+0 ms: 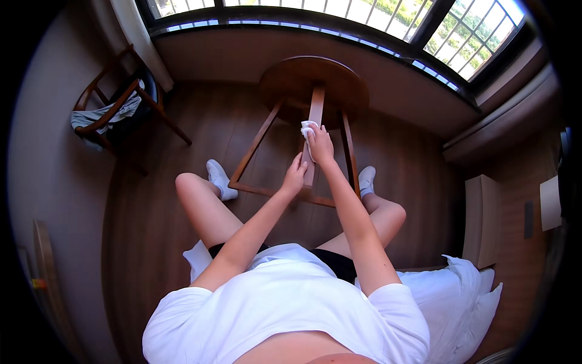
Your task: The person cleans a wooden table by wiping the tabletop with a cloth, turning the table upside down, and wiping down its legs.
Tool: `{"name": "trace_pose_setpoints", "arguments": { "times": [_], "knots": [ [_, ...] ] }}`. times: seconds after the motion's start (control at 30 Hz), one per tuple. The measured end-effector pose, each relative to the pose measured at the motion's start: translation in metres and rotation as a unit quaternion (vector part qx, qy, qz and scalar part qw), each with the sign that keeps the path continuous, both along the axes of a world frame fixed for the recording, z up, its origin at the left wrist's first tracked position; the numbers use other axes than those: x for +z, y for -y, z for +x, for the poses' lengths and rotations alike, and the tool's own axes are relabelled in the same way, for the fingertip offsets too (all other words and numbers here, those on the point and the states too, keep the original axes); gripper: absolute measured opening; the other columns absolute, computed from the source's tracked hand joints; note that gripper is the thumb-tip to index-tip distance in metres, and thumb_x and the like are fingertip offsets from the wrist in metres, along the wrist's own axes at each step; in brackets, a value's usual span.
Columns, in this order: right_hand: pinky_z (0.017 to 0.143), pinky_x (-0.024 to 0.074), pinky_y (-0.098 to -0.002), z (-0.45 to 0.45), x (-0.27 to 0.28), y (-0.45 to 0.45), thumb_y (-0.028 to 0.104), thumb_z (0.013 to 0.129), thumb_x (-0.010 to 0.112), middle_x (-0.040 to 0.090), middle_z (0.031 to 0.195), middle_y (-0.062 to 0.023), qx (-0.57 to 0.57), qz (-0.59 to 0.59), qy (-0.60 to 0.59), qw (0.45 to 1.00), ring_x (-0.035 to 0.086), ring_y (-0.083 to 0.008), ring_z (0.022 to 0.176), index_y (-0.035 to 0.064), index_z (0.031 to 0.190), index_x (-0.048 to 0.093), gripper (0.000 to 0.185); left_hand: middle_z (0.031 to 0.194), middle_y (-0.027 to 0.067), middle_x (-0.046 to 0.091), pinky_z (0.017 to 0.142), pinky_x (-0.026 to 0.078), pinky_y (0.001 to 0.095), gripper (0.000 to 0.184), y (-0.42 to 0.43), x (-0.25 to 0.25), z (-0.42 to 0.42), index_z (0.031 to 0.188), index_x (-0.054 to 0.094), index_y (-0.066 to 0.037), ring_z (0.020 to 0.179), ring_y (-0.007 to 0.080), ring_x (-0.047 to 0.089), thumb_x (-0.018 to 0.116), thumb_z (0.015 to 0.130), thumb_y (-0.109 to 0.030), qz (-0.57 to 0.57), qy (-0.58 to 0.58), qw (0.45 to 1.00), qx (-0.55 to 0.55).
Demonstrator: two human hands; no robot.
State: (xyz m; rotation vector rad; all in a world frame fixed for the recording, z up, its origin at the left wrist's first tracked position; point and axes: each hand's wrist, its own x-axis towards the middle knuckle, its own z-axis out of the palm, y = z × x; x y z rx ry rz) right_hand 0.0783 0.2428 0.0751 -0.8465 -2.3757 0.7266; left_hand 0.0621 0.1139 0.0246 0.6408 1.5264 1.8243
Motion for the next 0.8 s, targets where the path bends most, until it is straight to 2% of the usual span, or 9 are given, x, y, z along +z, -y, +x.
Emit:
{"name": "trace_pose_setpoints", "arguments": {
  "times": [0.17, 0.27, 0.33, 0.37, 0.47, 0.57, 0.8],
  "knots": [
    [0.096, 0.0350, -0.0435, 0.003, -0.013, 0.007, 0.028, 0.088, 0.045, 0.050, 0.122, -0.0194, -0.013, -0.029, -0.015, 0.999, 0.043, -0.0409, 0.115, 0.0059, 0.118, 0.051, 0.037, 0.129, 0.0150, 0.043, 0.098, 0.032, 0.0292, 0.044, 0.003, -0.001, -0.005, 0.131, 0.032, 0.002, 0.117, 0.0205, 0.043, 0.041, 0.092, -0.016, -0.014, -0.021, 0.999, -0.022],
    [0.098, 0.0328, -0.0434, 0.022, 0.007, 0.032, 0.026, 0.087, 0.048, 0.049, 0.123, -0.0192, 0.008, -0.032, -0.019, 0.999, 0.040, -0.0403, 0.118, 0.0035, 0.118, 0.050, 0.039, 0.126, 0.0117, 0.044, 0.097, 0.034, 0.0273, 0.043, 0.002, 0.003, -0.006, 0.131, 0.032, 0.004, 0.114, 0.0167, 0.044, 0.041, 0.092, -0.014, 0.012, -0.006, 1.000, -0.023],
    [0.099, 0.0314, -0.0438, 0.038, 0.013, 0.049, 0.025, 0.087, 0.048, 0.049, 0.123, -0.0191, 0.025, -0.017, -0.024, 0.999, 0.039, -0.0399, 0.119, 0.0036, 0.118, 0.050, 0.038, 0.125, 0.0105, 0.045, 0.095, 0.037, 0.0263, 0.043, 0.002, 0.009, -0.005, 0.131, 0.032, 0.002, 0.112, 0.0153, 0.046, 0.041, 0.094, -0.017, 0.056, 0.100, 0.992, -0.044],
    [0.100, 0.0300, -0.0441, 0.043, 0.013, 0.055, 0.025, 0.086, 0.048, 0.049, 0.123, -0.0191, 0.043, -0.001, -0.029, 0.999, 0.038, -0.0395, 0.120, 0.0037, 0.118, 0.050, 0.038, 0.125, 0.0105, 0.045, 0.095, 0.037, 0.0263, 0.043, 0.002, 0.011, -0.005, 0.131, 0.032, 0.002, 0.112, 0.0153, 0.046, 0.041, 0.094, -0.017, 0.056, 0.102, 0.992, -0.044],
    [0.101, 0.0279, -0.0460, 0.049, 0.009, 0.056, 0.025, 0.087, 0.048, 0.049, 0.123, -0.0185, 0.039, 0.015, -0.020, 0.999, 0.038, -0.0393, 0.120, 0.0039, 0.118, 0.050, 0.038, 0.124, 0.0099, 0.045, 0.093, 0.038, 0.0257, 0.044, 0.001, 0.008, -0.004, 0.131, 0.031, 0.002, 0.110, 0.0143, 0.046, 0.041, 0.095, -0.020, 0.054, 0.088, 0.993, -0.053],
    [0.101, 0.0282, -0.0476, 0.047, 0.007, 0.048, 0.024, 0.088, 0.046, 0.050, 0.122, -0.0187, 0.042, 0.023, -0.015, 0.999, 0.038, -0.0399, 0.120, 0.0045, 0.118, 0.050, 0.036, 0.126, 0.0111, 0.045, 0.095, 0.035, 0.0273, 0.044, -0.003, -0.005, -0.005, 0.131, 0.033, 0.000, 0.114, 0.0173, 0.045, 0.043, 0.094, -0.021, 0.061, 0.072, 0.994, -0.054],
    [0.100, 0.0296, -0.0479, 0.013, -0.010, 0.014, 0.028, 0.089, 0.045, 0.051, 0.121, -0.0183, 0.018, 0.022, -0.006, 1.000, 0.039, -0.0401, 0.119, 0.0067, 0.119, 0.050, 0.037, 0.126, 0.0126, 0.044, 0.098, 0.032, 0.0281, 0.043, 0.003, 0.004, -0.005, 0.130, 0.033, 0.004, 0.116, 0.0182, 0.042, 0.041, 0.092, -0.013, 0.033, 0.010, 0.999, -0.025]
  ]
}}
